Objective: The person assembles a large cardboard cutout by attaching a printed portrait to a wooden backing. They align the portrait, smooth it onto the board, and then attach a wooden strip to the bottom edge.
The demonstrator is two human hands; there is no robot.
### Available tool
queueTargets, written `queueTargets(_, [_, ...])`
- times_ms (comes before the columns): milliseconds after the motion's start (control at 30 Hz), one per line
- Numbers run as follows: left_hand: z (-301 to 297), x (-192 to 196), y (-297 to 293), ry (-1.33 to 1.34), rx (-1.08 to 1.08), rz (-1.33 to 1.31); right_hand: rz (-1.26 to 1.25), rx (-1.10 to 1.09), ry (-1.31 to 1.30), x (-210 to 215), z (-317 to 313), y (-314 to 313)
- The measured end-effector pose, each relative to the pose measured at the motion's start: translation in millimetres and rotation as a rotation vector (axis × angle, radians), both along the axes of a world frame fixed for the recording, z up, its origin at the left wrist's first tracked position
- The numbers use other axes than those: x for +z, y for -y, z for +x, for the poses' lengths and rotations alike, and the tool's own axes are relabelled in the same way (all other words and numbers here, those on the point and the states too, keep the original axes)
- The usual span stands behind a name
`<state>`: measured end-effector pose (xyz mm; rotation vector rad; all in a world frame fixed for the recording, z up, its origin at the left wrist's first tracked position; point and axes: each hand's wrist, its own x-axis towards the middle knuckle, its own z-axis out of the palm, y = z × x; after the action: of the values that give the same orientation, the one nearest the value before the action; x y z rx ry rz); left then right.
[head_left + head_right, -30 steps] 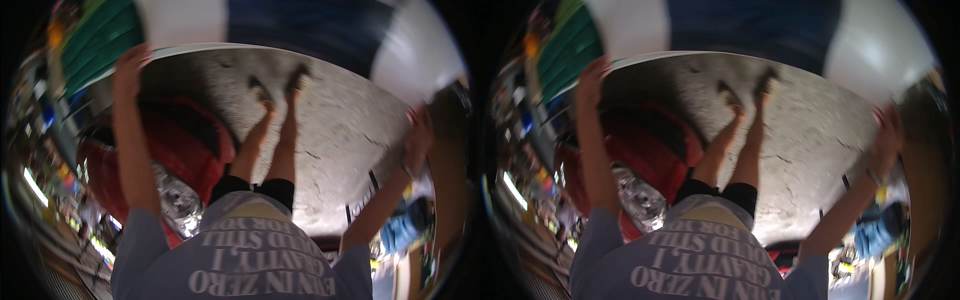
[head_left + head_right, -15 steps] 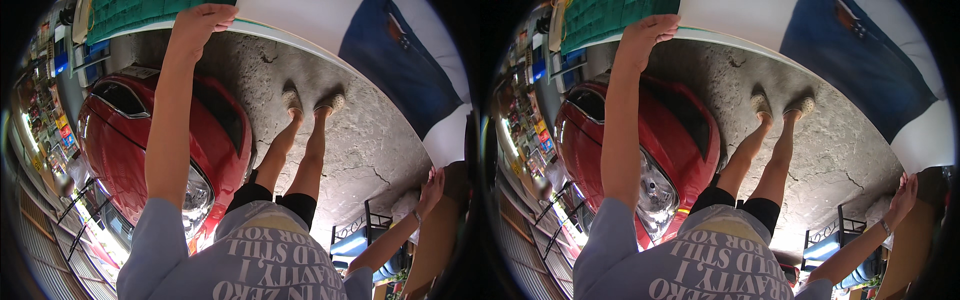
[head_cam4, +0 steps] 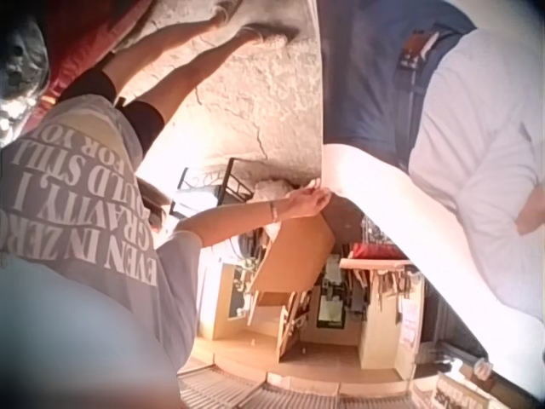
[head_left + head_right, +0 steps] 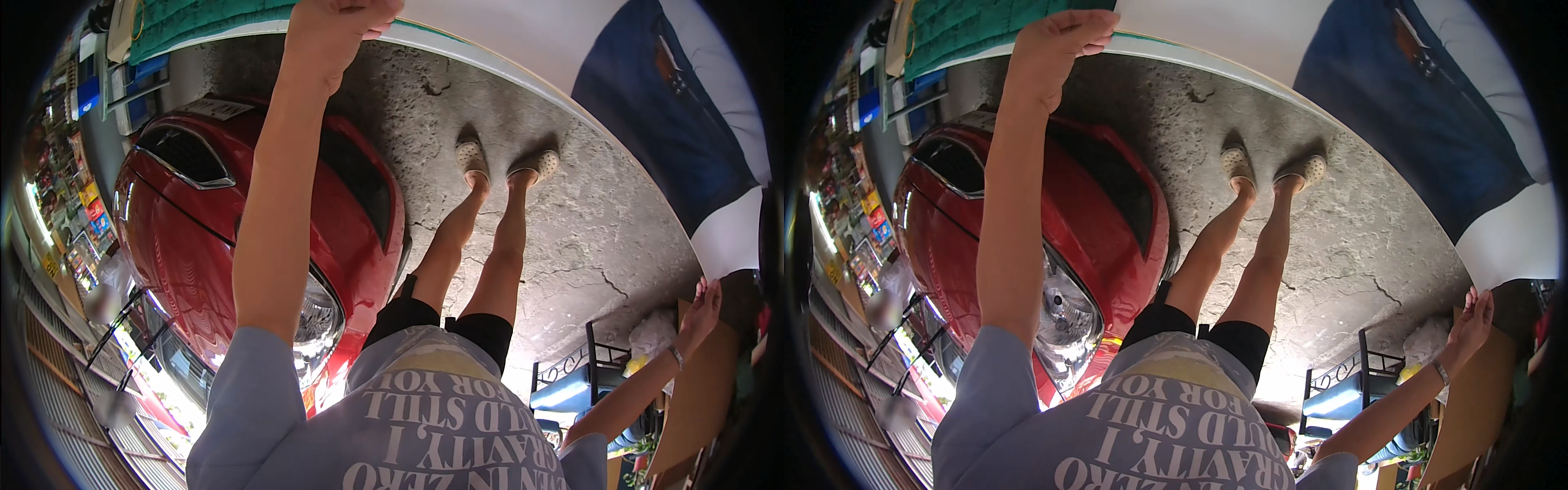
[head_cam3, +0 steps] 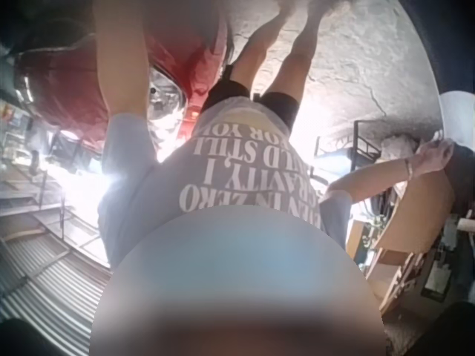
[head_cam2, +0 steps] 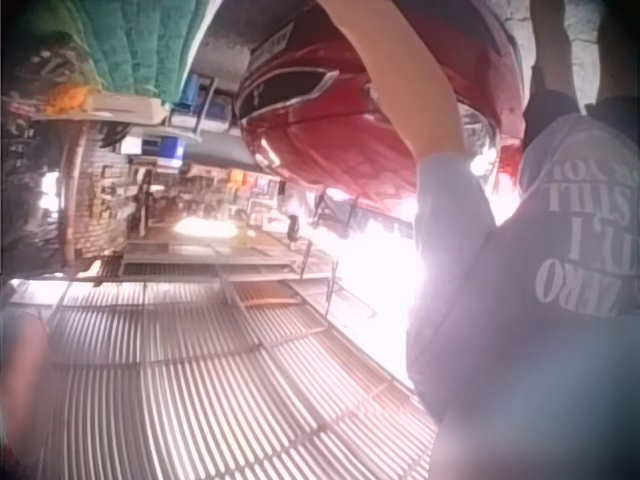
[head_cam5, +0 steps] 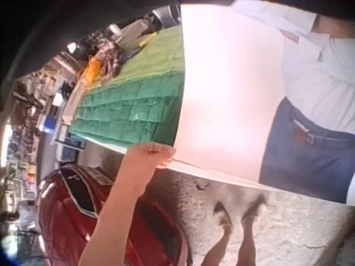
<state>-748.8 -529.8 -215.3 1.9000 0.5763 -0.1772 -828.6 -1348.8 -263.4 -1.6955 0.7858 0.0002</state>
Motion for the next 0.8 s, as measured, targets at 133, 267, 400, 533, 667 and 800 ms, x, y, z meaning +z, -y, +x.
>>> queueTargets(133, [-6.1, -9.9, 3.6, 0.005, 0.038, 0.076, -0.098, -0.008, 0.001, 3.9, 0.7, -21.9])
queueTargets(267, [-7.8, -0.9, 21.0, 0.05, 0.08, 0.124, -0.309, -0.016, -0.016, 9.7, 0.6, -59.5])
queueTargets(400, [-11.0, 4.7, 50.8, 0.17, 0.125, 0.456, -0.493, -0.012, 0.08, 11.2, -0.9, -102.4])
queueTargets(533, [-9.4, -2.1, 65.4, 0.546, -0.252, 0.893, -0.76, -0.018, 0.133, 8.5, 1.9, -133.0])
queueTargets(667, [-12.6, -7.3, 69.6, 0.649, -0.443, 0.92, -0.782, -0.047, 0.24, 9.3, 5.2, -149.0])
queueTargets(800, [-13.7, -7.0, 85.1, 0.674, -0.434, 0.837, -0.903, -0.006, 0.205, 12.7, 7.7, -157.5])
